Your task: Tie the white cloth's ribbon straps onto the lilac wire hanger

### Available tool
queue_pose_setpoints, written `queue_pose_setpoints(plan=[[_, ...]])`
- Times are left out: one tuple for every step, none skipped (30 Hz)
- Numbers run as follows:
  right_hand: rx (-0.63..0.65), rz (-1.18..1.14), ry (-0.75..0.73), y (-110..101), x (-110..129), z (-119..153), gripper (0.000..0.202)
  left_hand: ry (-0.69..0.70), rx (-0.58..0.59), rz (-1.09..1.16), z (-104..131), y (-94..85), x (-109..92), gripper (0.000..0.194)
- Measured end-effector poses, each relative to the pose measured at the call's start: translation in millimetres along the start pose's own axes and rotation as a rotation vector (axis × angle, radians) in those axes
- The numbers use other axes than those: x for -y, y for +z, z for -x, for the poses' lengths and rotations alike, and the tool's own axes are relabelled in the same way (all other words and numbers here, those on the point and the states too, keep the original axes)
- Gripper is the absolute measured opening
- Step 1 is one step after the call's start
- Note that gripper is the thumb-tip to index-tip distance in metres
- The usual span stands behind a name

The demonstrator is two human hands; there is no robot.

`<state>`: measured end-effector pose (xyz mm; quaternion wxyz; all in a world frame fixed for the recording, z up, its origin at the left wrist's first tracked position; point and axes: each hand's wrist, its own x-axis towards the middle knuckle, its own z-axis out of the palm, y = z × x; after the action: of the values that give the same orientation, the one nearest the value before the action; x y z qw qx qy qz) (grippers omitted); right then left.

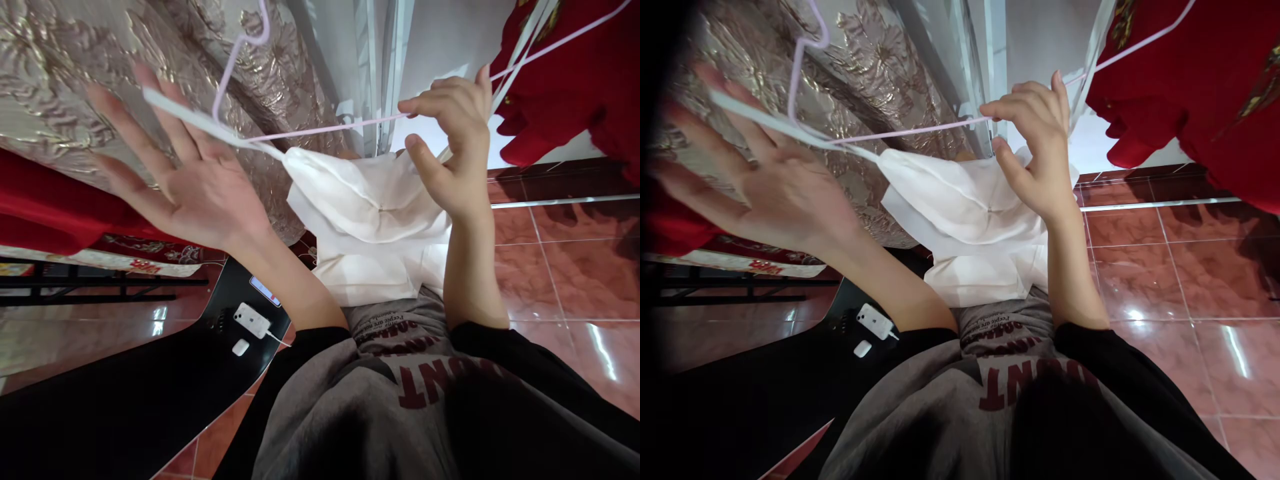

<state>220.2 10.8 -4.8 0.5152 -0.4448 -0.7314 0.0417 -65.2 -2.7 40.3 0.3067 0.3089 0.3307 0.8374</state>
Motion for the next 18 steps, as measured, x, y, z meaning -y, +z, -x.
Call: queue_pose_setpoints(plan=[[0.002, 0.0, 0.002, 1, -1, 0, 0.039, -0.043, 0.013, -0.002, 1, -3.3, 3, 0.058], [0.009, 0.001, 0.006, 2, -1, 0, 0.039, -0.094, 0.04, -0.013, 2, -7.2, 7, 0.049], [0.016, 0.003, 0.008, 3, 0, 0, 0.039, -0.145, 0.082, -0.028, 3, -10.6, 11, 0.041], [0.021, 0.005, 0.005, 4, 1, 1, 0.038, -0.186, 0.131, -0.048, 4, -12.5, 14, 0.036], [0.024, 0.009, -0.005, 4, 2, 1, 0.038, -0.228, 0.199, -0.061, 7, -12.2, 18, 0.034], [0.024, 0.013, -0.022, 6, 4, 2, 0.038, -0.261, 0.275, -0.064, 10, -9.6, 20, 0.032], [0.017, 0.013, -0.048, 7, 6, 2, 0.037, -0.281, 0.343, -0.058, 15, -4.6, 22, 0.028], [-0.007, 0.005, -0.08, 8, 7, 3, 0.035, -0.282, 0.387, -0.049, 20, 1.9, 23, 0.024], [-0.071, -0.014, -0.117, 9, 8, 3, 0.032, -0.277, 0.407, -0.034, 25, 9.2, 24, 0.024], [-0.177, -0.039, -0.158, 11, 7, 3, 0.029, -0.262, 0.402, -0.021, 30, 16.5, 23, 0.029], [-0.337, -0.071, -0.179, 13, 5, 4, 0.027, -0.248, 0.387, -0.013, 34, 22.8, 23, 0.033], [-0.519, -0.107, -0.173, 15, 1, 4, 0.023, -0.239, 0.368, -0.019, 37, 27.7, 22, 0.036], [-0.686, -0.144, -0.137, 18, -5, 4, 0.02, -0.235, 0.353, -0.038, 39, 30.9, 21, 0.036], [-0.794, -0.185, -0.073, 20, -11, 4, 0.016, -0.238, 0.348, -0.063, 40, 32.4, 21, 0.035], [-0.828, -0.23, 0.013, 22, -18, 5, 0.013, -0.24, 0.348, -0.088, 40, 32.7, 21, 0.034], [-0.789, -0.276, 0.1, 24, -25, 6, 0.011, -0.237, 0.351, -0.109, 40, 32.2, 21, 0.033], [-0.712, -0.312, 0.168, 25, -31, 6, 0.01, -0.229, 0.348, -0.122, 39, 31.4, 21, 0.033], [-0.634, -0.335, 0.203, 26, -35, 7, 0.01, -0.216, 0.343, -0.124, 39, 30.6, 21, 0.033]])
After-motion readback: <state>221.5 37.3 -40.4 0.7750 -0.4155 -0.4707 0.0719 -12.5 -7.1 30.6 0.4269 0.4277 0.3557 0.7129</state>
